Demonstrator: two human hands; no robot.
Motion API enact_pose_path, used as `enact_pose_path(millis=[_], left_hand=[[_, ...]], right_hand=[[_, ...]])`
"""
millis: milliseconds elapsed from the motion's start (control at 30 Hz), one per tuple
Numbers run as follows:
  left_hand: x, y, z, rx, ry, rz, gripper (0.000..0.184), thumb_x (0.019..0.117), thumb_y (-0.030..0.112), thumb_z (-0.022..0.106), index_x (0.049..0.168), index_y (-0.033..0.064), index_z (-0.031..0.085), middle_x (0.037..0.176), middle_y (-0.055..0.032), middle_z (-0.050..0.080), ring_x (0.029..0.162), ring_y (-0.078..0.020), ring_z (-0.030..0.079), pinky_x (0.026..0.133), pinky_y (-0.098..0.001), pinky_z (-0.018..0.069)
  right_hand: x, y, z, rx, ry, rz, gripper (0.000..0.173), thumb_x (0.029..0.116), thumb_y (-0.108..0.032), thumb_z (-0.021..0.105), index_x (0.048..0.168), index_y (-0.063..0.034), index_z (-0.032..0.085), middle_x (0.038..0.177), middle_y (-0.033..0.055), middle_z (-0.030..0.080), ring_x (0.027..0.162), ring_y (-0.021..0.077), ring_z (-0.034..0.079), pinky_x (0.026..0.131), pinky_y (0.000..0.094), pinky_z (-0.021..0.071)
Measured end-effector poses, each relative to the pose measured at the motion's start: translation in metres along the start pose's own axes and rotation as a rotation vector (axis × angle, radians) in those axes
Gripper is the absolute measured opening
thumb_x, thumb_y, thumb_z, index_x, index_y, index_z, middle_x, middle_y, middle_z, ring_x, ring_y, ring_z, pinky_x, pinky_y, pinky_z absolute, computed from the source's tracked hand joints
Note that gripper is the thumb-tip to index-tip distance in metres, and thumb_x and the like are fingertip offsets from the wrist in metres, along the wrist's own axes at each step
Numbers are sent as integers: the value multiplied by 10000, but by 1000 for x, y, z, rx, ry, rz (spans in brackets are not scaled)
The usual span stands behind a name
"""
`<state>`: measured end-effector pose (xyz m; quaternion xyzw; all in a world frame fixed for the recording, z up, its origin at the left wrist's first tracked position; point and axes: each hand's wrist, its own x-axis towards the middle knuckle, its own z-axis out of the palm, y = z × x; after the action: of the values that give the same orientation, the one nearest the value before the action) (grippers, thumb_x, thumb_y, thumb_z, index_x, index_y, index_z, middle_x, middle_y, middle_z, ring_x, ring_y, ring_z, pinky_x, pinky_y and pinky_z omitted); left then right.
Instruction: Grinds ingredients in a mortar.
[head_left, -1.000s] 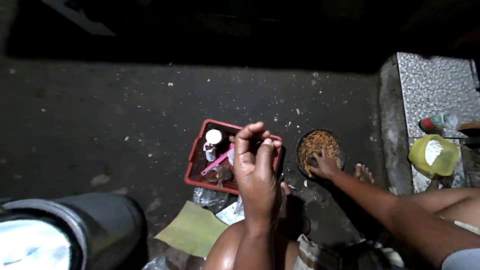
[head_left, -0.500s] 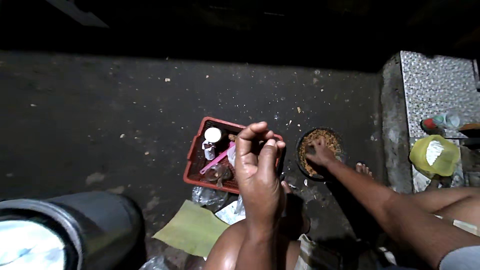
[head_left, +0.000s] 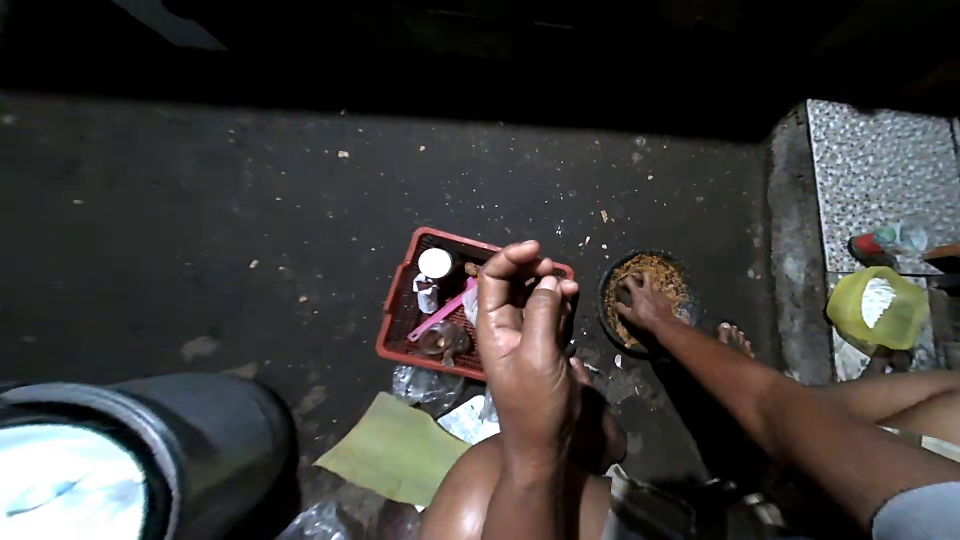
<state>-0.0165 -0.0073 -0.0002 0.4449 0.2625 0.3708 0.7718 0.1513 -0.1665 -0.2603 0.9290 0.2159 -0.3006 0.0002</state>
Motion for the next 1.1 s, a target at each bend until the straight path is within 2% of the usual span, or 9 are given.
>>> enact_pose_path(millis=[67,167,267,400,500,533,567,900,1100], left_hand=[[-1,4,-3,-9,28,-22,293,1005,-5,436,1196,147,597,1036,35,609,867,-54,629,753,-202,558],[-1,6,-4,-6,21,-44,293,1008,0,431,1194,158,594,1041,44,605,869,-49,623,754,-194,553],[1,2,0,-7,-10,-28,292,1001,-5,436,1194,146,595,1050,41,609,887,-55,628,785,-212,557],[1,-1,0,-9,-30,-40,284,1007,7,438,1201,141,596,1049,22,614,891,-70,632,782,-219,557],[0,2,-4,1,-6,-52,279,1017,12,437,1208,145,590,1046,24,608,881,-68,631,764,-212,559],[0,4,-5,4,10,-50,279,1015,9,433,1208,146,583,1046,27,605,875,-63,630,761,-208,560],[0,6,-6,-1,23,-46,279,1013,6,431,1204,143,583,1043,28,603,867,-65,628,759,-210,560],[1,0,-2,31,-26,-48,280,1018,14,438,1226,138,581,1070,24,601,894,-70,631,779,-215,562],[0,2,-4,23,-26,-34,279,1013,13,440,1236,120,570,1090,10,605,910,-79,633,786,-221,562]], right_hand=[[-14,-17,-29,41,57,26,549,980,-431,638,1429,-123,569,1541,315,406,1118,501,645,881,637,547],[-37,-66,-117,250,-244,288,584,1060,-273,590,1563,-50,392,1652,316,206,1381,514,466,1105,621,413],[-11,-37,-50,309,55,224,603,968,-408,695,1444,-76,530,1541,343,381,1236,517,573,968,648,506],[9,-9,-1,-25,-81,-5,577,949,-492,664,1451,-242,528,1575,262,358,1105,448,656,878,609,559],[-8,-4,-15,-52,194,-108,520,942,-477,648,1347,-152,639,1430,327,514,902,469,698,708,609,578],[-25,-34,-73,14,-157,53,565,1044,-386,592,1530,-127,464,1616,315,283,1232,507,585,990,633,500],[-34,-52,-105,99,-268,155,567,1059,-307,591,1558,-104,417,1656,302,209,1335,510,512,1070,627,447],[6,26,-9,57,-110,27,598,941,-478,690,1462,-231,529,1586,253,353,1123,466,646,876,653,551],[-10,84,-15,519,-85,299,646,999,-467,642,1508,-119,450,1539,321,390,1347,483,482,1049,628,457]])
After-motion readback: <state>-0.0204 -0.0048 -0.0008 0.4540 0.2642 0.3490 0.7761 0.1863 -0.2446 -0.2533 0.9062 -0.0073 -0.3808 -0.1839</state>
